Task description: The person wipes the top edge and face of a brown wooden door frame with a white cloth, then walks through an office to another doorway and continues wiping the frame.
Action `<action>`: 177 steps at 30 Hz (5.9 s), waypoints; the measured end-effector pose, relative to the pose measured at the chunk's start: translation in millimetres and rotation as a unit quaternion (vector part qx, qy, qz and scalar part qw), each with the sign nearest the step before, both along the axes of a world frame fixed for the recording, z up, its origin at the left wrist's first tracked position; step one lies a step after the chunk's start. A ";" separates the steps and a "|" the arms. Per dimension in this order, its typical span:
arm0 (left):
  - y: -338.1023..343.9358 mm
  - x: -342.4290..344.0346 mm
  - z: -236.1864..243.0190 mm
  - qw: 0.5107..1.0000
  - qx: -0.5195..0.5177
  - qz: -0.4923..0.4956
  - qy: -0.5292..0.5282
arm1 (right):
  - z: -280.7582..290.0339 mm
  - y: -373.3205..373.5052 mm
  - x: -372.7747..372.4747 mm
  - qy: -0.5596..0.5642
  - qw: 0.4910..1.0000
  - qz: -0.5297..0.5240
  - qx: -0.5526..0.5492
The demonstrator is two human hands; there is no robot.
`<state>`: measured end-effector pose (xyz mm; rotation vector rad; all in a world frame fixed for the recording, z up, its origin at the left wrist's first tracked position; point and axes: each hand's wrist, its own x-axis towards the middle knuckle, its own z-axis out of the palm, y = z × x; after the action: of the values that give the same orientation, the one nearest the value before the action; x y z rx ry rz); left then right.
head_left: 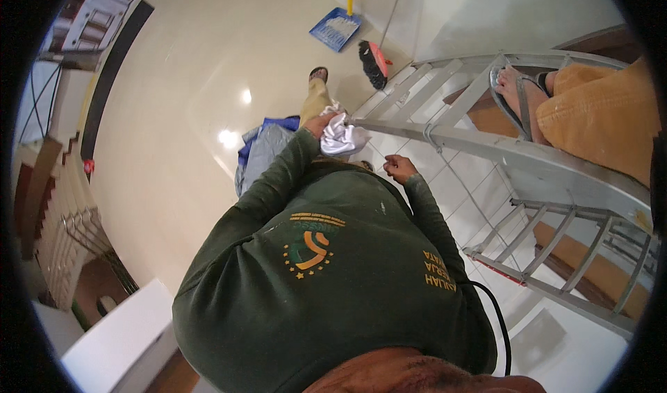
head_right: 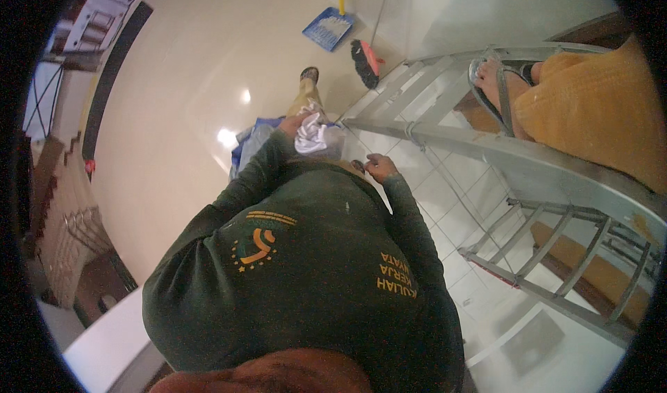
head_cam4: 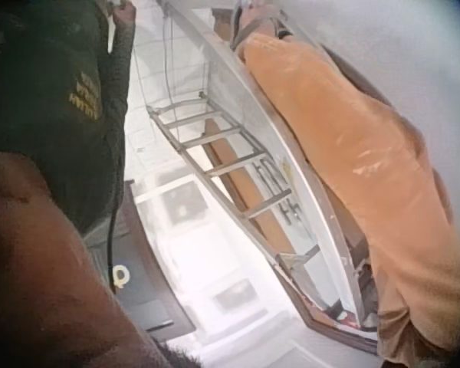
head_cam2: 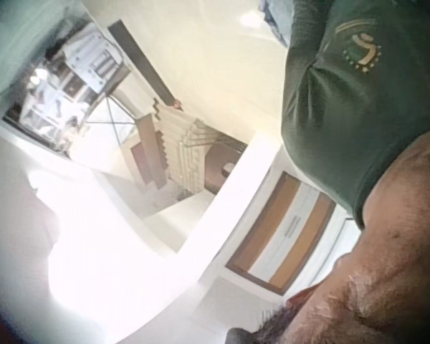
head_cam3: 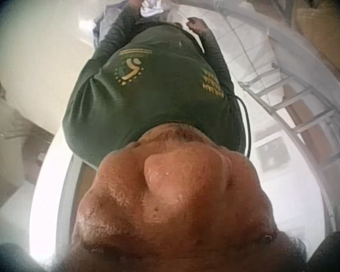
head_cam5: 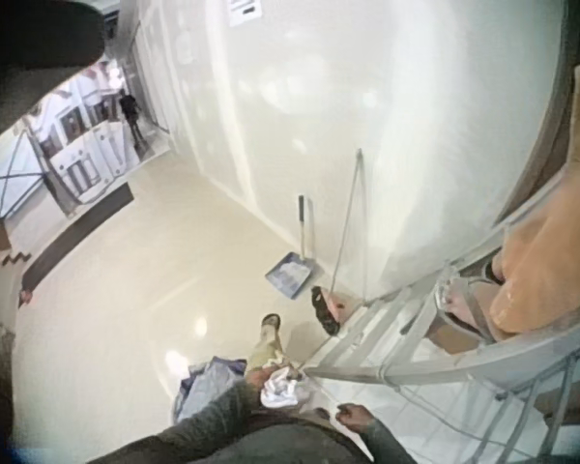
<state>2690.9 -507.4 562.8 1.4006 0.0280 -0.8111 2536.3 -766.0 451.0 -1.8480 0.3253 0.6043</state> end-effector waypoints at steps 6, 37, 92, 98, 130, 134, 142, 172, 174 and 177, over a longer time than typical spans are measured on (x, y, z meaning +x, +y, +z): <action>-36.8 121.4 -108.0 0.980 -0.037 -0.138 0.137 | 17.0 -1.4 88.3 -0.031 0.994 -0.102 0.015; -39.8 308.3 -374.8 0.880 0.324 -0.317 0.142 | -497.7 -142.0 495.5 -0.004 0.944 -0.153 -0.291; -50.5 330.0 -359.9 0.864 0.294 -0.362 0.189 | -615.8 -111.0 350.0 0.312 0.776 -0.180 -0.517; -65.8 333.1 -361.1 0.879 0.267 -0.359 0.166 | -569.8 -124.8 311.0 0.358 0.776 0.050 -0.517; 376.0 41.5 -210.5 0.767 0.231 0.521 0.295 | 4.6 316.0 778.9 0.003 0.929 0.317 -0.192; 334.5 75.0 -200.5 0.808 0.346 0.400 0.261 | 9.7 341.2 831.7 -0.083 0.899 0.360 -0.236; 311.7 109.4 -206.5 0.714 0.356 0.505 0.331 | -13.4 419.9 933.7 -0.170 0.757 0.544 -0.320; 598.4 -43.6 -149.1 0.272 0.057 0.934 0.224 | -0.5 1137.0 725.3 -0.210 0.517 0.772 -0.304; 616.2 -63.8 -168.9 0.177 -0.013 0.969 0.172 | -27.2 1166.3 719.6 -0.209 0.493 0.765 -0.358; 602.7 -96.4 -196.2 0.147 -0.032 0.971 0.183 | -39.7 1228.8 665.2 -0.226 0.457 0.768 -0.388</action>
<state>2594.5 95.3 366.6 -0.0203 1.7747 1.2287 3201.4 462.8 411.3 -2.6915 -2.0637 1.1382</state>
